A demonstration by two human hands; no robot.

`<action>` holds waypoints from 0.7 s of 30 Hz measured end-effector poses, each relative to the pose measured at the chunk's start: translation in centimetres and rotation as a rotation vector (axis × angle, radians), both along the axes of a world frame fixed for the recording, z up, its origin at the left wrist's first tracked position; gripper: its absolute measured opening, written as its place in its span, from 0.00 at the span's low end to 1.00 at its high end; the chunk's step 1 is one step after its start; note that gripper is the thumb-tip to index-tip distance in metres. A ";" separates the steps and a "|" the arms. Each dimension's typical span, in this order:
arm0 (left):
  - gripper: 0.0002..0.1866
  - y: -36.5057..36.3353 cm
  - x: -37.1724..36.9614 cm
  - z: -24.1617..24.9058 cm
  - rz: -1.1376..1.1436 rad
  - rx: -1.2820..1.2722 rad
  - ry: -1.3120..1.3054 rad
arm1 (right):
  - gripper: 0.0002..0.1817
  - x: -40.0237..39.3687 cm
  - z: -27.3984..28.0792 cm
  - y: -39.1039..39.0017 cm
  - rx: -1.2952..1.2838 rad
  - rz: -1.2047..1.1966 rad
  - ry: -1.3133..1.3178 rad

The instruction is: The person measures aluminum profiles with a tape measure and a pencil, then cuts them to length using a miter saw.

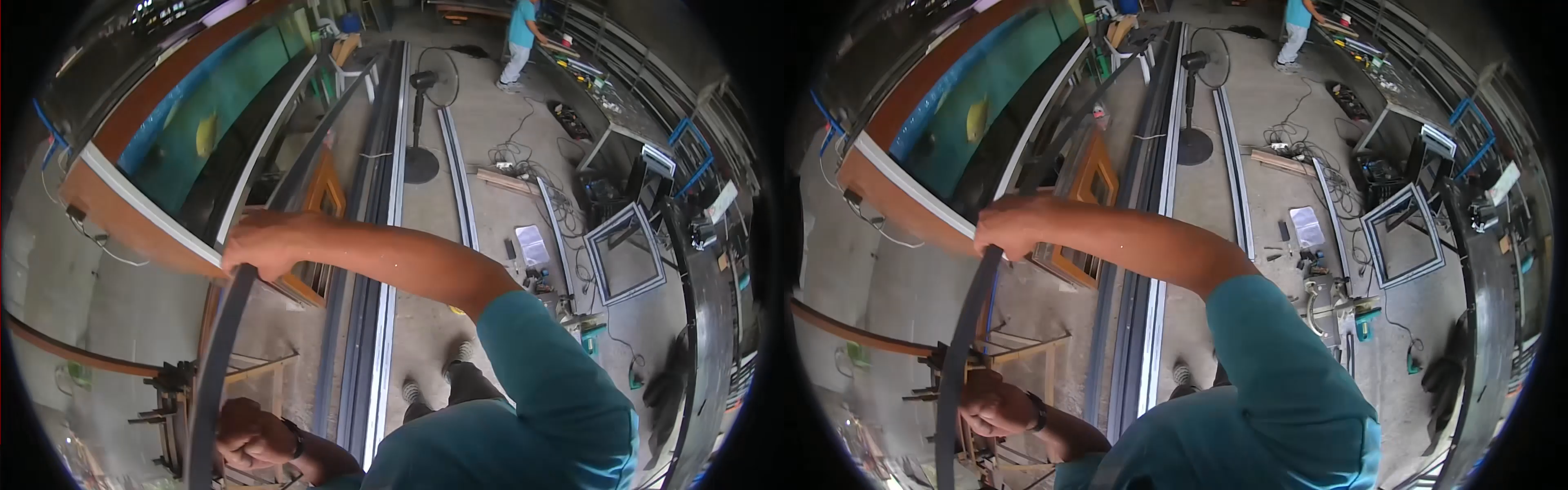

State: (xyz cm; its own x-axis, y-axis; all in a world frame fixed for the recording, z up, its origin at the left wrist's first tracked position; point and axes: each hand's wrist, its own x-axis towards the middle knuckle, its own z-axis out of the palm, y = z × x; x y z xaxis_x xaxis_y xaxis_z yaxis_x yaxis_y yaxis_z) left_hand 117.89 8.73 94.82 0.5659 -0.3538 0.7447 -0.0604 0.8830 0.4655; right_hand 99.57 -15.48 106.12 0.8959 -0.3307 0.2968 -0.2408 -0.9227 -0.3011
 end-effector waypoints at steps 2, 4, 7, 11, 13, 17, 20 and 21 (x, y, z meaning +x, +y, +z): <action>0.11 1.2 -3.5 1.7 0.003 0.034 -0.210 | 0.14 -2.3 0.5 0.6 -0.008 0.033 0.151; 0.08 2.9 -7.7 1.9 0.209 0.124 -0.358 | 0.10 -3.3 0.6 1.1 -0.007 0.061 0.271; 0.15 4.2 -8.1 2.5 0.128 0.161 -0.479 | 0.08 -3.2 1.3 0.8 0.068 0.111 0.475; 0.29 4.2 -5.7 2.9 0.070 0.250 -0.425 | 0.18 -5.3 6.9 1.1 0.031 0.091 0.633; 0.37 1.6 -8.0 9.3 0.303 0.091 -0.369 | 0.24 -5.9 8.8 0.0 0.023 0.114 0.668; 0.23 -5.0 -9.5 18.6 -0.558 -0.470 -0.429 | 0.29 -10.1 16.2 1.6 -0.136 -0.161 0.608; 0.15 -6.9 -16.0 27.2 -0.411 -0.464 -0.168 | 0.30 -16.4 21.9 2.5 -0.186 -0.136 0.200; 0.15 -7.9 -18.3 29.9 -0.409 -0.482 -0.115 | 0.29 -18.9 23.7 3.7 -0.188 -0.177 0.115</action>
State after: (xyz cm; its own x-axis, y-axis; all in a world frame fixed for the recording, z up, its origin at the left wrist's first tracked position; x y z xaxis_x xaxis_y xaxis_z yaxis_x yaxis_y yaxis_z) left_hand 99.56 0.79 124.76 0.3635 -0.1347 0.9218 0.2994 0.9539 0.0213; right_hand 80.64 -11.81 129.77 0.8603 -0.4340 0.2675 -0.4261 -0.9002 -0.0901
